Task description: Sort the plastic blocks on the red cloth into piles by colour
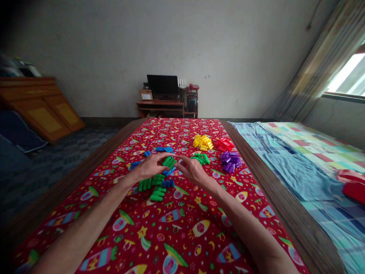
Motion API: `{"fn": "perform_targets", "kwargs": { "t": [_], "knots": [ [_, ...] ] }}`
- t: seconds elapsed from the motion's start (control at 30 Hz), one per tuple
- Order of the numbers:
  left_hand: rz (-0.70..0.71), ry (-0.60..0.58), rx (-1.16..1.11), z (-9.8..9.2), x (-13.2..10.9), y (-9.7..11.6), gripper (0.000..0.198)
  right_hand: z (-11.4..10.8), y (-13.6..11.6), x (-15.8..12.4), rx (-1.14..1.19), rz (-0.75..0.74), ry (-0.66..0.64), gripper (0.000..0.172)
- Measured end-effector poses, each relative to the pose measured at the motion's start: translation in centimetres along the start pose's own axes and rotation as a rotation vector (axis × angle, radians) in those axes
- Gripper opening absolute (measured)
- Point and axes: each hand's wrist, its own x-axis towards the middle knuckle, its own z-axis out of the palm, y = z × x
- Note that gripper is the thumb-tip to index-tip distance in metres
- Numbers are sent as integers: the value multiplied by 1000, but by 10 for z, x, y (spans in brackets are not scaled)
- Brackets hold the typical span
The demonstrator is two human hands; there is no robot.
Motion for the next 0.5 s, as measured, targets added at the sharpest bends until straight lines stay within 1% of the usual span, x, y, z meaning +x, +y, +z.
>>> {"fn": "perform_targets", "kwargs": {
  "t": [0.03,0.1,0.17,0.27,0.33,0.37,0.43,0.5],
  "knots": [
    [28,-8,-23,3,0,6,54,4,-4,0,49,4,-8,32],
    [54,-1,-40,7,0,13,56,5,-7,2,67,44,-4,28],
    [37,1,-44,8,1,12,57,-2,0,5,13,129,28,24],
    [-59,-59,-12,-2,0,0,55,-25,24,8,-176,309,146,25],
    [-164,-140,88,-14,-3,-12,48,-41,43,5,-375,427,218,27],
    [-229,-183,164,-21,-6,-19,44,-47,51,3,-476,479,228,27],
    [-340,-258,327,-32,-14,-32,40,-53,63,-3,-631,563,184,28],
    [-407,-318,432,-37,-22,-45,38,-53,69,-7,-701,612,77,29]
  ]
}}
